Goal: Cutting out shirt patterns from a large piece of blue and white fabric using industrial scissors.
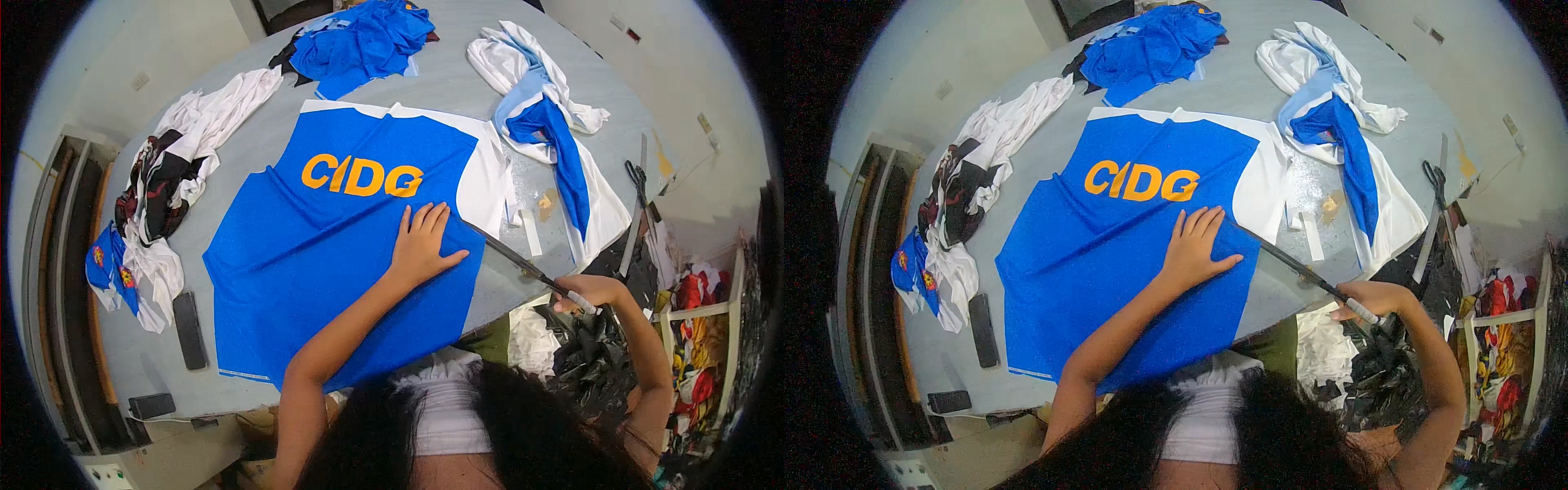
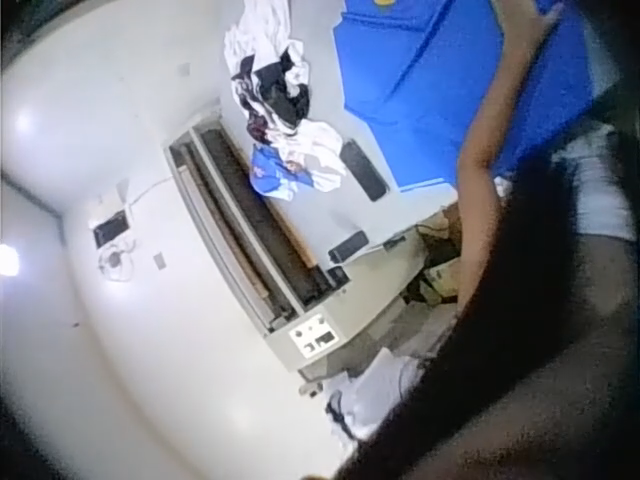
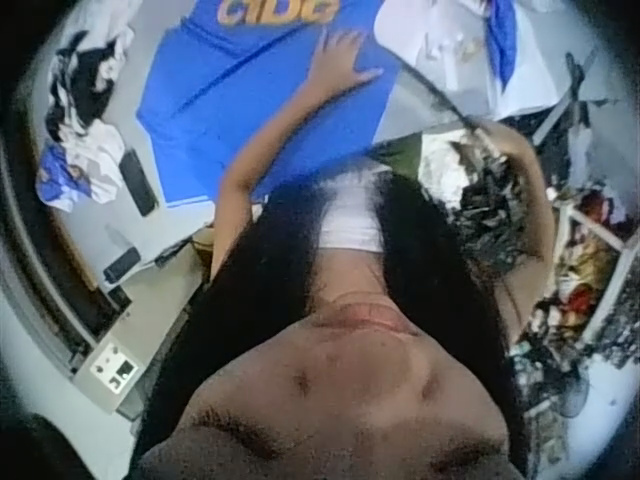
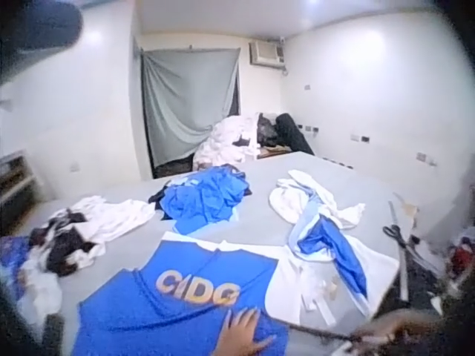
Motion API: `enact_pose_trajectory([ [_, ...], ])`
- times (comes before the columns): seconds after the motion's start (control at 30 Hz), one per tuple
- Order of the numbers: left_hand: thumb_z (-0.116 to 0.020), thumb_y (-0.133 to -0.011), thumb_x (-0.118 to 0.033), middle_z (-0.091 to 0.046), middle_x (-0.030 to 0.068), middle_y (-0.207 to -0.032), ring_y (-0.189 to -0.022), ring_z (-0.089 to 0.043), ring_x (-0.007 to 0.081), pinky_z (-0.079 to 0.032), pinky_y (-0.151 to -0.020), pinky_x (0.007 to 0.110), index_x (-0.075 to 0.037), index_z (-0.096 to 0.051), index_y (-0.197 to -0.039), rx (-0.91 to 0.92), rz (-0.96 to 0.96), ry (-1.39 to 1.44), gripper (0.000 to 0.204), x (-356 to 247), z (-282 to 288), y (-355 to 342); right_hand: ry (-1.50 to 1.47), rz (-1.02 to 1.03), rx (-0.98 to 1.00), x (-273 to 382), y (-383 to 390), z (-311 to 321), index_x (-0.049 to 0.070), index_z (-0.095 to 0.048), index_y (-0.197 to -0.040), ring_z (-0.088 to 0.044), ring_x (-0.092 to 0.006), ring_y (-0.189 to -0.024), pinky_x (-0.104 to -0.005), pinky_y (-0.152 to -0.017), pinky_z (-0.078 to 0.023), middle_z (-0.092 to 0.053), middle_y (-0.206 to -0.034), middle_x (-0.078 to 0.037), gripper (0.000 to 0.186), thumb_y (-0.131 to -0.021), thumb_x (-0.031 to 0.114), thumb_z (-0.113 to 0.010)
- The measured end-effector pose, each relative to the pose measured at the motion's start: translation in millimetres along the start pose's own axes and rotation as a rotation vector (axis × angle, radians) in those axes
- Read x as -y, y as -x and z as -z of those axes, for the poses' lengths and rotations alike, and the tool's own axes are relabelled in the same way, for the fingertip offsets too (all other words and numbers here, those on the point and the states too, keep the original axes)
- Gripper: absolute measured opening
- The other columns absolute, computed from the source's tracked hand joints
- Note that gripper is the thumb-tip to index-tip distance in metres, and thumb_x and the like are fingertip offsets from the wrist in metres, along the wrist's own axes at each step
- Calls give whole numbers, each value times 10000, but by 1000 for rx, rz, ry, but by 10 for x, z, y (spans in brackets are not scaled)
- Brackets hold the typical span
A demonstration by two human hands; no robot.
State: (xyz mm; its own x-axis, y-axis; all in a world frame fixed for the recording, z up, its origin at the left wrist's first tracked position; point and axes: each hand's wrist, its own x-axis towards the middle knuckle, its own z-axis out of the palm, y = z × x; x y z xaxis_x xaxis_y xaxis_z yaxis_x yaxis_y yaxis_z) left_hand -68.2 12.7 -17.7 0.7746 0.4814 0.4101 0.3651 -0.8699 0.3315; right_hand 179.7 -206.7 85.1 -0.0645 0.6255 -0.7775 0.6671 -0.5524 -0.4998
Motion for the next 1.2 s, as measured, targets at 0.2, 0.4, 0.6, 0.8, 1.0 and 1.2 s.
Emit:
enact_pose_trajectory([
  [0.2, -612, -697, -543, -425, 96, -1292, -1222, -354, 245, -177, -1046, 489, -22, -423, -1255, 8, 10, -6, 786, 9, -10, -4, 235, 84, -62, 192, -8, 125, -42, -525, -928, -549, -289, -770, -372, -693, -419, -558, -792, -183, 648, -773, 586, -556],
  [0.4, -614, -694, -548, -419, 94, -1297, -1225, -350, 244, -173, -1048, 485, -23, -424, -1255, 19, 14, -8, 791, -3, 4, -30, 198, 83, -44, 209, -25, 118, -44, -521, -907, -546, -297, -764, -381, -686, -417, -554, -787, -191, 642, -769, 582, -562],
  [0.6, -607, -692, -547, -432, 90, -1289, -1223, -351, 238, -175, -1048, 492, -9, -439, -1241, 9, 7, -1, 787, 20, 23, -14, 209, 107, -42, 167, -56, 80, -40, -517, -871, -550, -299, -759, -389, -678, -418, -551, -773, -193, 633, -770, 584, -560],
  [0.8, -609, -690, -546, -428, 86, -1292, -1229, -341, 230, -173, -1048, 492, -8, -437, -1243, 11, 10, 3, 790, 15, 22, -19, 165, 68, -100, 134, -43, 45, -44, -530, -855, -548, -293, -722, -386, -657, -418, -561, -755, -190, 612, -784, 563, -558],
  [1.0, -614, -684, -555, -418, 93, -1300, -1231, -342, 240, -170, -1046, 490, -27, -417, -1266, 21, 9, 10, 810, 28, 4, -20, 145, 110, -153, 153, -23, 41, -54, -556, -818, -550, -259, -676, -371, -626, -413, -549, -690, -183, 557, -799, 502, -576],
  [1.2, -616, -683, -551, -420, 93, -1297, -1225, -349, 245, -174, -1043, 494, -25, -416, -1266, 19, 7, 6, 810, 24, 5, -19, 100, 75, -147, 167, 0, -9, -51, -541, -779, -540, -205, -544, -332, -540, -423, -529, -600, -124, 487, -825, 432, -582],
])
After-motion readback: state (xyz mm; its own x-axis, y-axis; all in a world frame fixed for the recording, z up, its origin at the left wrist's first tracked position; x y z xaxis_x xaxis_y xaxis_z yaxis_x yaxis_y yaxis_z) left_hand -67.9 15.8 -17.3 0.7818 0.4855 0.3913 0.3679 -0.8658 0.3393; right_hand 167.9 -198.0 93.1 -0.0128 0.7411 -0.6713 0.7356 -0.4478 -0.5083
